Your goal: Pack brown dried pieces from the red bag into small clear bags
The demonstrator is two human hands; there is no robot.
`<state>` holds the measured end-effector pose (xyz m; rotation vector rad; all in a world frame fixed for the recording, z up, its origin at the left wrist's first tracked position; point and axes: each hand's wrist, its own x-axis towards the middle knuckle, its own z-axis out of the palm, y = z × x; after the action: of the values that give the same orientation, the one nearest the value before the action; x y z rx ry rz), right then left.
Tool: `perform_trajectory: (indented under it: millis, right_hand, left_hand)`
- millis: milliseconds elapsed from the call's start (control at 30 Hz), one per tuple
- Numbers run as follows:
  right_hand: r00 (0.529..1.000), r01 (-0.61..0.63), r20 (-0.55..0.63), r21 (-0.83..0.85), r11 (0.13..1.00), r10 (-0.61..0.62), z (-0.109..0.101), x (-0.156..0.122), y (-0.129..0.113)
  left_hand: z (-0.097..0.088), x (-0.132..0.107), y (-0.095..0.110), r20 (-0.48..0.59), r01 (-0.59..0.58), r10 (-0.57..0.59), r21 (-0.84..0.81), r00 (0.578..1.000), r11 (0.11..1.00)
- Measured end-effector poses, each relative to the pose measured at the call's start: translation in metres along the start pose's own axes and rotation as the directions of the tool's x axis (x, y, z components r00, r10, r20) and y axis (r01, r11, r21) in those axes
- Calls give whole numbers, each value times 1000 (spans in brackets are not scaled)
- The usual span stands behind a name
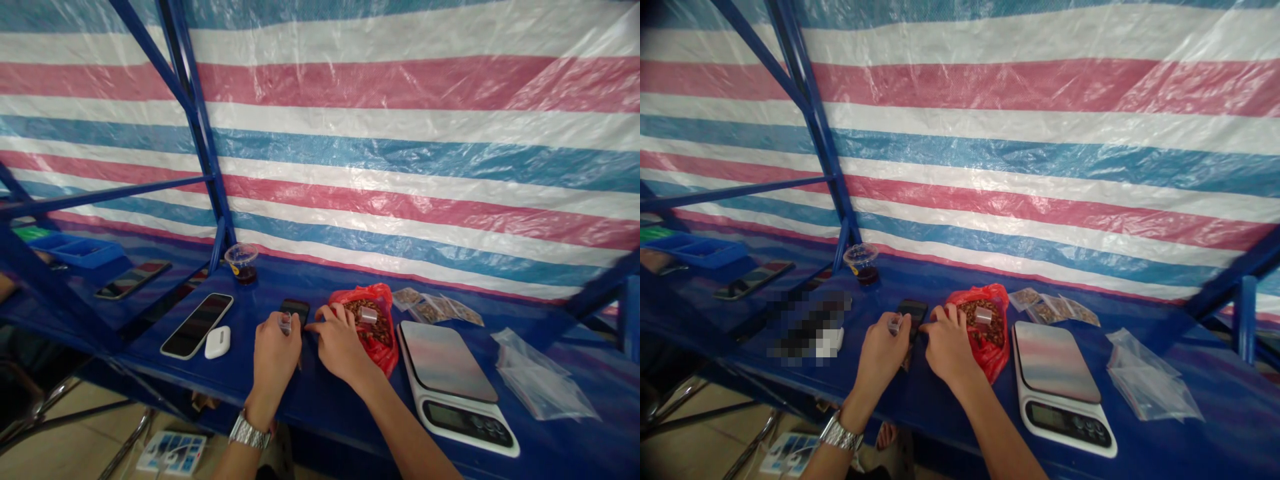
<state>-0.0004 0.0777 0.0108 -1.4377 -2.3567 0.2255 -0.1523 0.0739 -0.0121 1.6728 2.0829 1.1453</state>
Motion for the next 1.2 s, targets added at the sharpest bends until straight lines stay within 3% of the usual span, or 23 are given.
perform_trajectory:
  millis: [167,233,333,367,467,600,767,933,1200]
  right_hand:
    - [999,9,-36,-16,1000,-10,5,-4,-4]
    - [997,9,-82,-5,1000,-9,0,-7,-2]
    - [975,-49,-217,31,998,55,-18,-12,16]
    - [961,-87,-260,35,996,93,-25,-15,26]
    - [937,-209,-292,-23,978,193,-43,-22,59]
    - [958,-242,-195,-150,959,211,-43,-31,86]
    - [964,-224,-177,-131,966,200,-33,-35,84]
    - [967,-228,-152,-153,962,205,-37,-40,87]
    - [972,-228,-101,-164,960,213,-47,-47,86]
  left_hand:
    - [-1,2,2,-12,38,-38,-15,999,999]
    - [-1,-1,8,-93,-20,18,-22,996,1000]
    - [-1,-12,24,-241,-174,155,-60,958,983]
    - [0,-17,31,-238,-195,165,-105,957,975]
    - [5,-33,52,-96,-194,178,-202,979,960]
    - [19,-48,68,72,-209,240,-296,968,932]
    - [36,-58,77,155,-198,244,-262,957,944]
    - [35,-66,83,215,-177,213,-177,953,968]
    - [28,-63,75,313,57,-11,-136,950,989]
